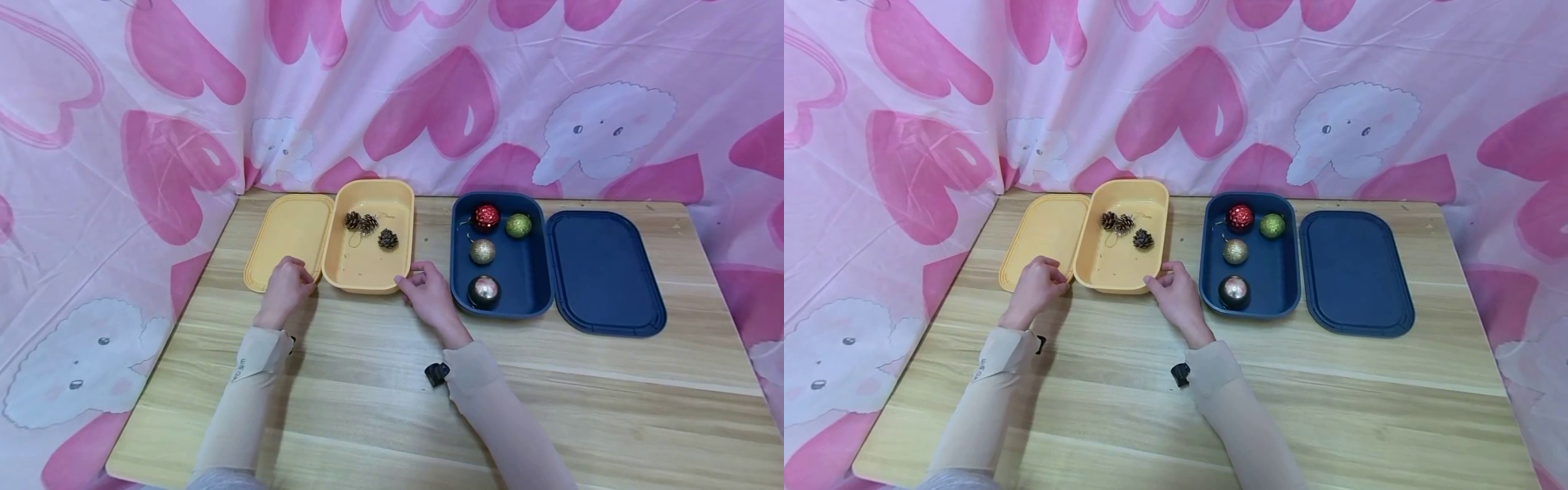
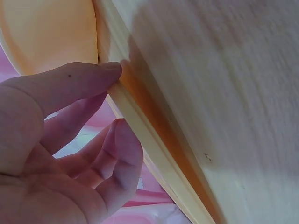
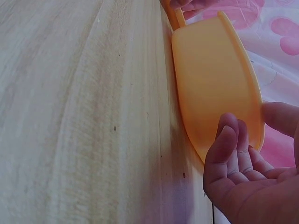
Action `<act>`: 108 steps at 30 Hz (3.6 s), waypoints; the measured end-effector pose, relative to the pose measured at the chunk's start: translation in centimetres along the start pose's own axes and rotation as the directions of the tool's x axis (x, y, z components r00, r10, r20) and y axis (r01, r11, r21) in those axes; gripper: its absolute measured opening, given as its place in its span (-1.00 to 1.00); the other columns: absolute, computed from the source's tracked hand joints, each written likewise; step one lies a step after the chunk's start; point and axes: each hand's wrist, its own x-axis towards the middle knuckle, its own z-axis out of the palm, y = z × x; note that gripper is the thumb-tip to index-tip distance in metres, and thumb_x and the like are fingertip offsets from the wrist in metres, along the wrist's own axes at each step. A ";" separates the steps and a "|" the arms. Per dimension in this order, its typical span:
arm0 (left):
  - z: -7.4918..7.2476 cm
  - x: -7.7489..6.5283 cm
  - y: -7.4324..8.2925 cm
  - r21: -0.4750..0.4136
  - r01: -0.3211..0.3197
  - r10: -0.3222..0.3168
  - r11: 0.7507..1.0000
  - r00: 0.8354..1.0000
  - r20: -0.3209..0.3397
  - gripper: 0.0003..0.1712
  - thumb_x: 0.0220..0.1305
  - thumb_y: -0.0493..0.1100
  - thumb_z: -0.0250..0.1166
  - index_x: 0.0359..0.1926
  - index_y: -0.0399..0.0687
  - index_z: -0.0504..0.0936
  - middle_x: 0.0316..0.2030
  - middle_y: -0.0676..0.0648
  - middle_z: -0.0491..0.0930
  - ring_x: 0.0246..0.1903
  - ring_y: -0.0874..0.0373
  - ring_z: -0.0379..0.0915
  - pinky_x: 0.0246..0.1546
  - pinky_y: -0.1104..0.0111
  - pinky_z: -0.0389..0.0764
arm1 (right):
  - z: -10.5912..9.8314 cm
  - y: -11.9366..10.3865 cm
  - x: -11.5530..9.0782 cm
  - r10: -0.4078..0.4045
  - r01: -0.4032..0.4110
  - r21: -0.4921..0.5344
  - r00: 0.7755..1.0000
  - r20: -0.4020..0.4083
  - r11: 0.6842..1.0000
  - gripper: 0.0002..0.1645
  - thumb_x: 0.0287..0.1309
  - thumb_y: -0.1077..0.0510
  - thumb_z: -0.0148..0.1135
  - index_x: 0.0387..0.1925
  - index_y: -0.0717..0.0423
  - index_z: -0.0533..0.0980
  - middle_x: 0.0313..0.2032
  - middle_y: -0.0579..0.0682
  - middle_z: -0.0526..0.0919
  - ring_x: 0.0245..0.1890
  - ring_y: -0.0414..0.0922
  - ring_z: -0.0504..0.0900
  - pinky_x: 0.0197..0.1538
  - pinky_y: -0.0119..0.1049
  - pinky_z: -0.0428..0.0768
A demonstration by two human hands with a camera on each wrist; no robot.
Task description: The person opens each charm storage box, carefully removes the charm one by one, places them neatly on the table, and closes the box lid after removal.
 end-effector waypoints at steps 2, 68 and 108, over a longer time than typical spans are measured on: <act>0.0 0.0 0.0 0.000 -0.002 0.002 1.000 1.000 0.004 -0.92 0.02 -0.38 0.37 -0.46 -0.40 0.71 -0.04 -0.38 0.54 0.02 -0.24 0.44 0.13 -0.01 0.45 | 0.0 0.0 0.0 0.000 0.000 0.000 1.000 -0.001 1.000 -0.49 0.20 -0.03 0.28 0.09 0.10 0.41 -0.37 0.04 0.65 -0.40 0.09 0.66 -0.39 -0.33 0.50; -0.2 0.6 2.6 -0.378 0.025 -0.054 0.925 0.996 -0.066 -0.65 0.31 -0.23 0.17 0.08 -0.26 0.54 -0.08 -0.28 0.63 -0.22 -0.09 0.61 -0.23 0.24 0.61 | -0.1 -1.2 -0.1 -0.080 0.071 -0.154 0.995 -0.053 0.985 -0.46 0.19 0.02 0.27 0.11 0.17 0.37 -0.19 0.09 0.61 -0.24 -0.05 0.59 -0.16 -0.25 0.53; 0.6 0.2 3.1 -0.442 0.040 -0.069 0.896 0.996 -0.050 -0.50 0.25 -0.28 0.19 0.22 -0.29 0.47 0.05 -0.25 0.58 -0.35 0.04 0.56 -0.48 0.48 0.53 | 2.3 -5.2 4.7 -0.249 0.328 -0.814 0.940 0.232 0.479 -0.31 0.18 0.16 0.18 0.33 0.14 0.25 0.35 0.12 0.24 0.37 0.15 0.19 0.38 0.28 -0.01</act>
